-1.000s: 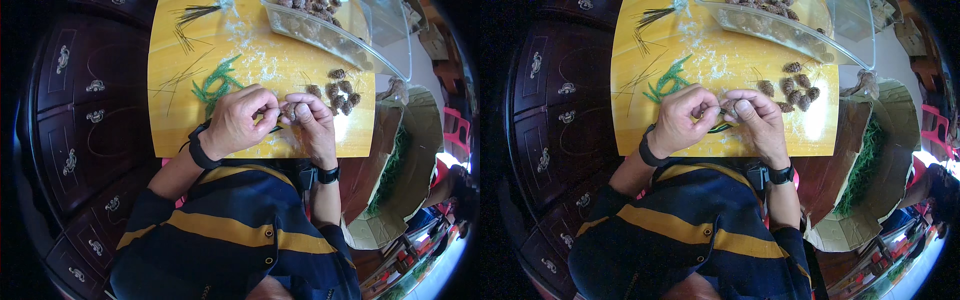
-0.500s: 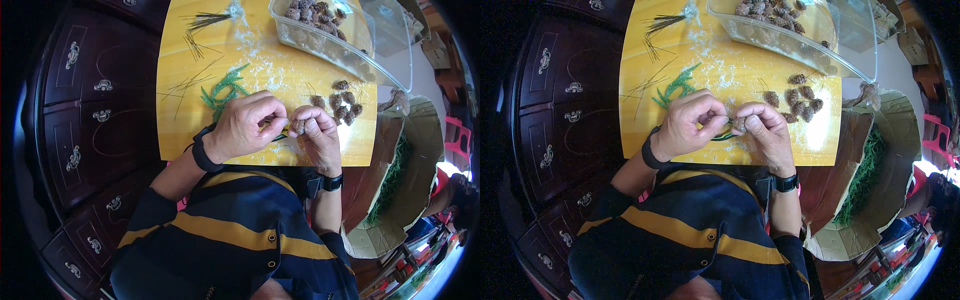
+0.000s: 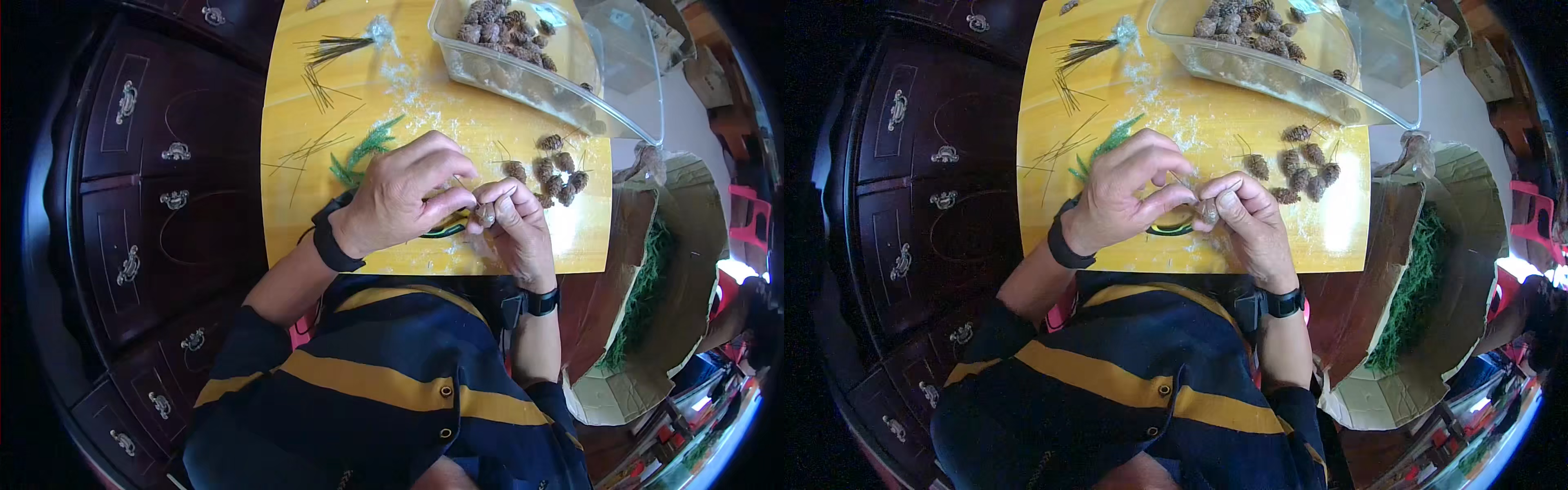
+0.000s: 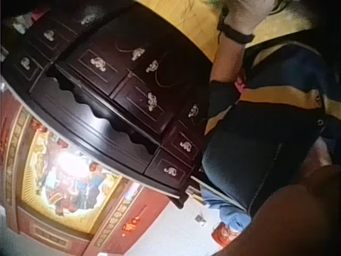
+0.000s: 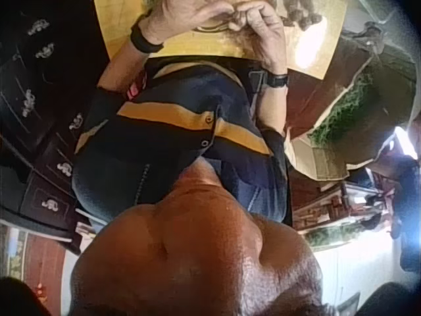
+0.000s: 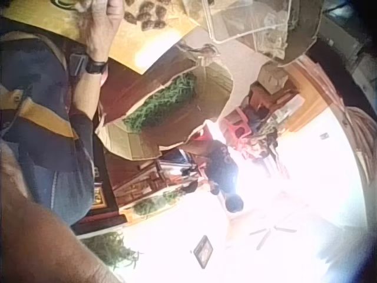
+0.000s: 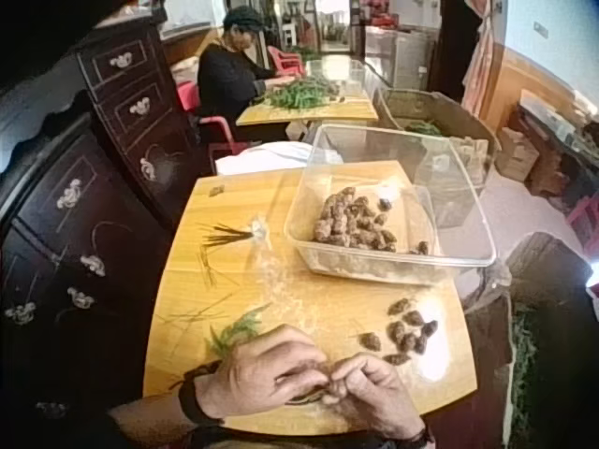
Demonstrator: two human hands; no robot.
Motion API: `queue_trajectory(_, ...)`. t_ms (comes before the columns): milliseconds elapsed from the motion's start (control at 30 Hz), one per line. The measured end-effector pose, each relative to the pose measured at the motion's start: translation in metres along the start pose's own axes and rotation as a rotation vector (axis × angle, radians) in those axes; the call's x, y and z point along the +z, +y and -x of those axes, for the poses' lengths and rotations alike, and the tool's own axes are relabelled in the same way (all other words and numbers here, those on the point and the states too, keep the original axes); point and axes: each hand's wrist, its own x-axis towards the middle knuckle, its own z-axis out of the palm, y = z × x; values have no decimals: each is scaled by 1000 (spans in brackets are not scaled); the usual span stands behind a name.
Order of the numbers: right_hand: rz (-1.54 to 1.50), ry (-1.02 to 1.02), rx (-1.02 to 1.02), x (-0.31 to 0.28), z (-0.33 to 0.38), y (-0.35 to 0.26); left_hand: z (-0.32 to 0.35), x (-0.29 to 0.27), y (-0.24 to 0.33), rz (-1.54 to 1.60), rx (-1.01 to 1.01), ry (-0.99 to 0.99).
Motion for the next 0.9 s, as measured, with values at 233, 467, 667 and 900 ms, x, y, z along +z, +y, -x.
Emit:
queue_trajectory(233,8,71,1,0,-2,3,9,7,-6,68,-121,-2)
queue_trajectory(467,125,192,26,8,-1,1,17,13,-4,-7,-140,23)
queue_trajectory(667,238,185,-12,2,-1,8,23,20,-1,-38,-158,75)
queue_trajectory(900,419,181,-127,15,0,2,22,19,1,-35,-221,41)
